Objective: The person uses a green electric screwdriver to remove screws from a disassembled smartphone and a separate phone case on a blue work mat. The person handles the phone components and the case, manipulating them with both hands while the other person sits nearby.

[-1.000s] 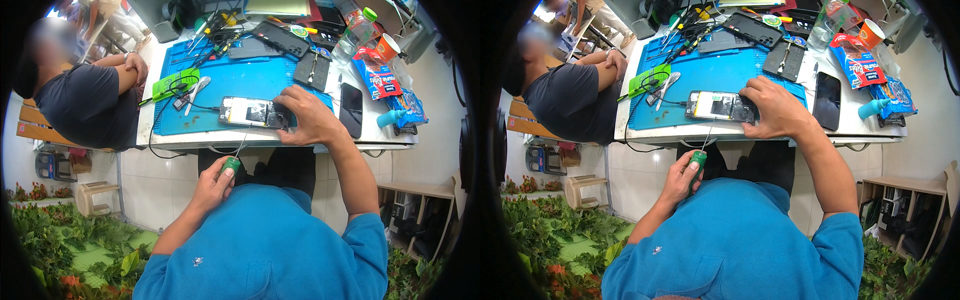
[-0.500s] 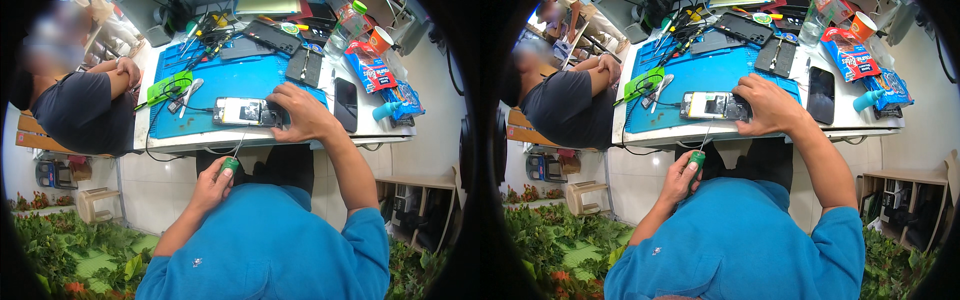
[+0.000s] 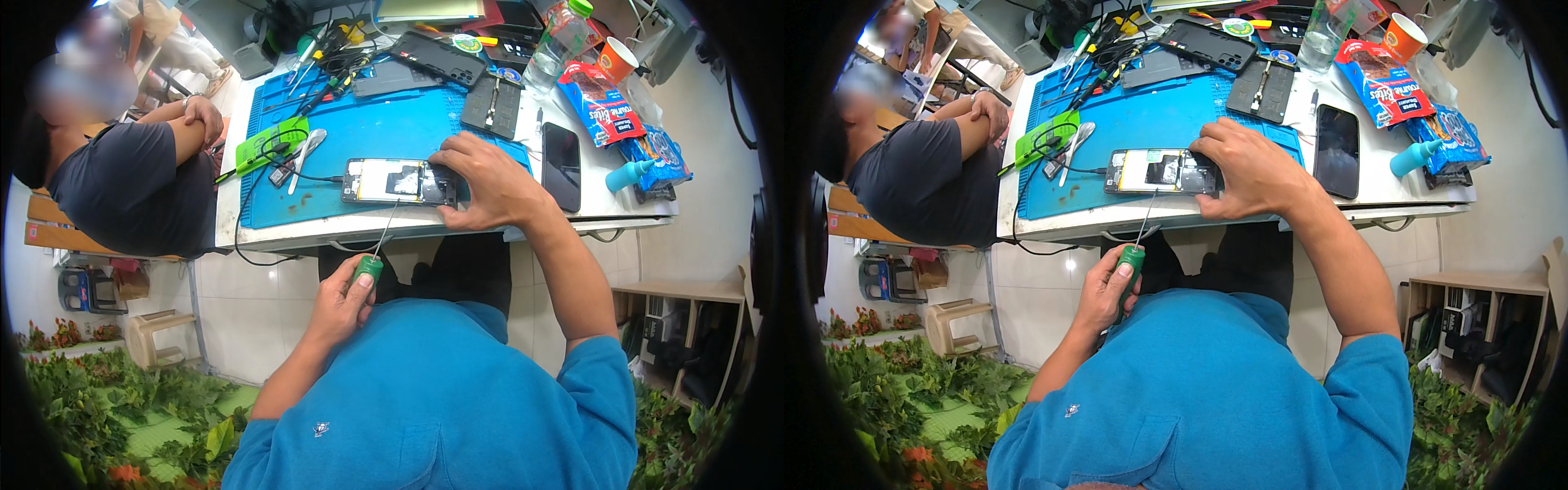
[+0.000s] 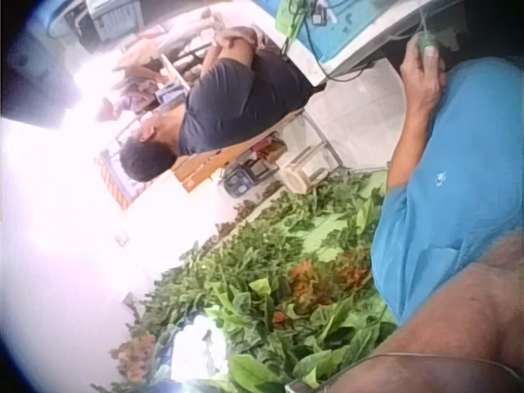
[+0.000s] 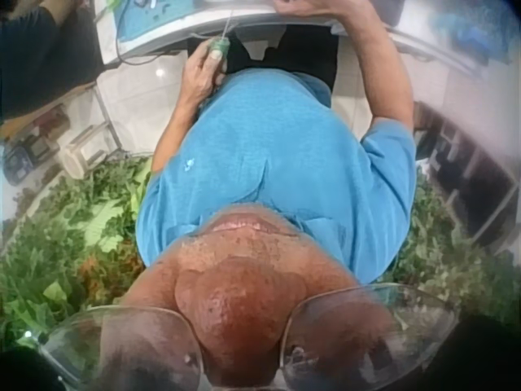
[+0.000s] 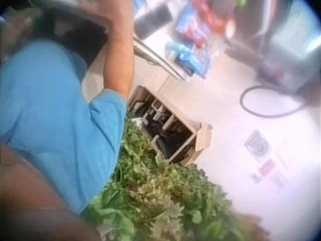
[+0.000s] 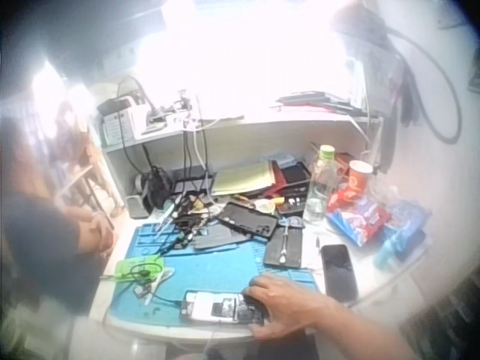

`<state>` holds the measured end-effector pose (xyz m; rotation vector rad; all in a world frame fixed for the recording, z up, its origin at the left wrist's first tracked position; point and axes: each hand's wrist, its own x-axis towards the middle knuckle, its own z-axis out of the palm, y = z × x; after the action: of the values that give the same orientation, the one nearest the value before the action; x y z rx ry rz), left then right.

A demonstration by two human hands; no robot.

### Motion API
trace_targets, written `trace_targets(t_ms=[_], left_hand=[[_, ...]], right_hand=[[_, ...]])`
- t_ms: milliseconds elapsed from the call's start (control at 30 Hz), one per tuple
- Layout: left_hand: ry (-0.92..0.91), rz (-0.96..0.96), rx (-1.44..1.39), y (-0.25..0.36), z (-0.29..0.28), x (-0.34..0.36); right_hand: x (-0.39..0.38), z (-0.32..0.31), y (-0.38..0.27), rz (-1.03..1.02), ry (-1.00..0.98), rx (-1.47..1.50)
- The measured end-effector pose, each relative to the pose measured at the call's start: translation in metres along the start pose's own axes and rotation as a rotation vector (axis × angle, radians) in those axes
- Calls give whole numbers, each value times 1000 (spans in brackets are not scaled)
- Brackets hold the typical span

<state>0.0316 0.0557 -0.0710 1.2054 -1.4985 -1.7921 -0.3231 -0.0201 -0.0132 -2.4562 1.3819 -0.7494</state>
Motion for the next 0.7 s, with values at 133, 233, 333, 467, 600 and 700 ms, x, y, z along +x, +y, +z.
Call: trace_targets(t_ms=[133,233,333,467,600,700], left_hand=[[-31,10,64,0,5,4],[-25,6,21,-1,3,3],[-28,-13,31,0,3,4],[-34,-1,69,3,6,6],[-23,9,63,3,2,3],[-30,12,105,7,5,5]], right_hand=[[0,0,-1,-2,7,-1],[0,0,-1,6,0,8],[-2,-1,-1,28,-26,11],[-1,0,0,14,-17,10],[-1,0,1,12,-15,7],[-1,0,-1,31,-29,2]])
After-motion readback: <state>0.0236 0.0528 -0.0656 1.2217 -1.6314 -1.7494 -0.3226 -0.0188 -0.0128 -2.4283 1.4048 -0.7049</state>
